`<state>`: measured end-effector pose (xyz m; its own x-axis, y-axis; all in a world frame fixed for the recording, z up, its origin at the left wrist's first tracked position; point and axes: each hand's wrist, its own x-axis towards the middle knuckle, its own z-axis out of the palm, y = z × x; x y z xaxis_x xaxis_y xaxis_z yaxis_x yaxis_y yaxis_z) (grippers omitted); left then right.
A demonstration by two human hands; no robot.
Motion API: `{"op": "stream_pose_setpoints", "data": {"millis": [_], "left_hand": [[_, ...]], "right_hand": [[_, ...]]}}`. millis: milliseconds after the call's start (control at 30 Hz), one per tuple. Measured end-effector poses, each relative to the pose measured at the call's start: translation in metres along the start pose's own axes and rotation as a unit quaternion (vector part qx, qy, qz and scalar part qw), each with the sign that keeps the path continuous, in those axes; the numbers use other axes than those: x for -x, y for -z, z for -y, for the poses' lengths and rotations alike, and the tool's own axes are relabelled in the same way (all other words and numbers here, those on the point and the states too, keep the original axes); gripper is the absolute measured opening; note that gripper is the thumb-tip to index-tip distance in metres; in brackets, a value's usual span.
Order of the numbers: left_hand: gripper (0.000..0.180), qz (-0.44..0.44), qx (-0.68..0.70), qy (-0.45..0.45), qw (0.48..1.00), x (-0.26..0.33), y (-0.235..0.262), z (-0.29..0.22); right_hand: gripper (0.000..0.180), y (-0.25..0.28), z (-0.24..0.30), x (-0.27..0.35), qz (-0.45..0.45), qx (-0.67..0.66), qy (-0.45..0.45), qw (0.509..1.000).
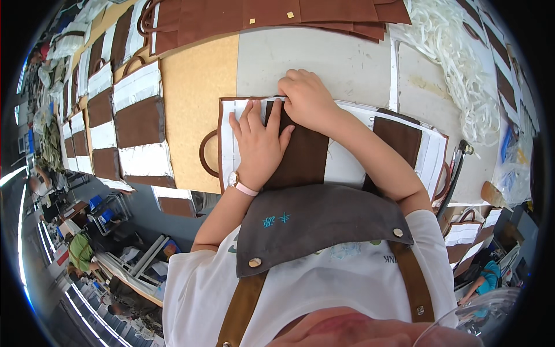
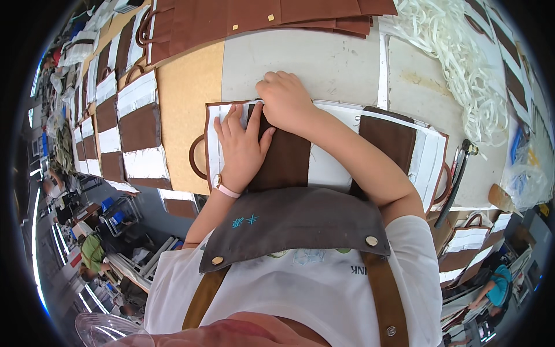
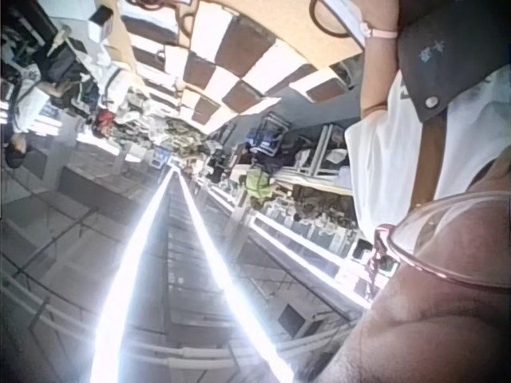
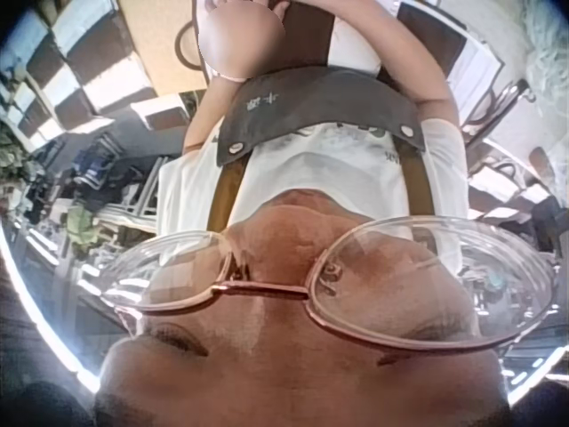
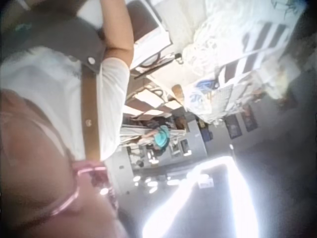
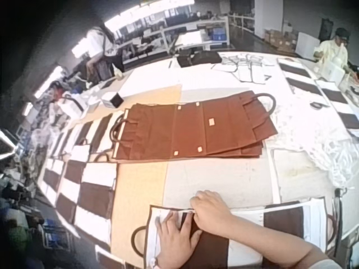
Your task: The person assembles a brown and white striped tote bag by hand. They align a white fabric strip along the top edge of the bag, trim the excess with a utility knife, and then use a hammer to secure the strip in place.
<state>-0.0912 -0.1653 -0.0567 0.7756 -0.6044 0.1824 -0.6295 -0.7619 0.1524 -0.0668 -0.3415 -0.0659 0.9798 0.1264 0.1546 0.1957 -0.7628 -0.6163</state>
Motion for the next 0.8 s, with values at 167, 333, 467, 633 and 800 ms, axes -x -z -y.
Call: {"op": "stream_pose_setpoints", "data": {"millis": [167,333,467,633,800], "left_hand": [[0.057,-0.005,0.0,-0.005,1.0,0.0,-0.001,0.0],[0.058,0.009,-0.008,0.002,1.0,0.0,0.003,-0.001],[0.056,-0.022,0.023,0.016,0.999,-0.002,-0.002,0.002],[0.052,0.003,0.001,-0.004,1.0,-0.011,0.009,0.013],[0.049,-0.007,-0.011,-0.027,1.0,-0.013,0.019,0.016]], "right_hand": [[0.009,-0.007,-0.008,0.013,-0.082,-0.053,0.059,0.993],[0.007,-0.006,-0.014,0.014,-0.078,-0.045,0.117,0.989],[0.007,0.0,-0.008,0.021,-0.057,0.1,0.222,0.968],[0.011,-0.003,-0.006,0.031,-0.056,0.175,0.239,0.953],[0.016,-0.003,-0.008,0.03,-0.105,0.13,0.198,0.966]]}}
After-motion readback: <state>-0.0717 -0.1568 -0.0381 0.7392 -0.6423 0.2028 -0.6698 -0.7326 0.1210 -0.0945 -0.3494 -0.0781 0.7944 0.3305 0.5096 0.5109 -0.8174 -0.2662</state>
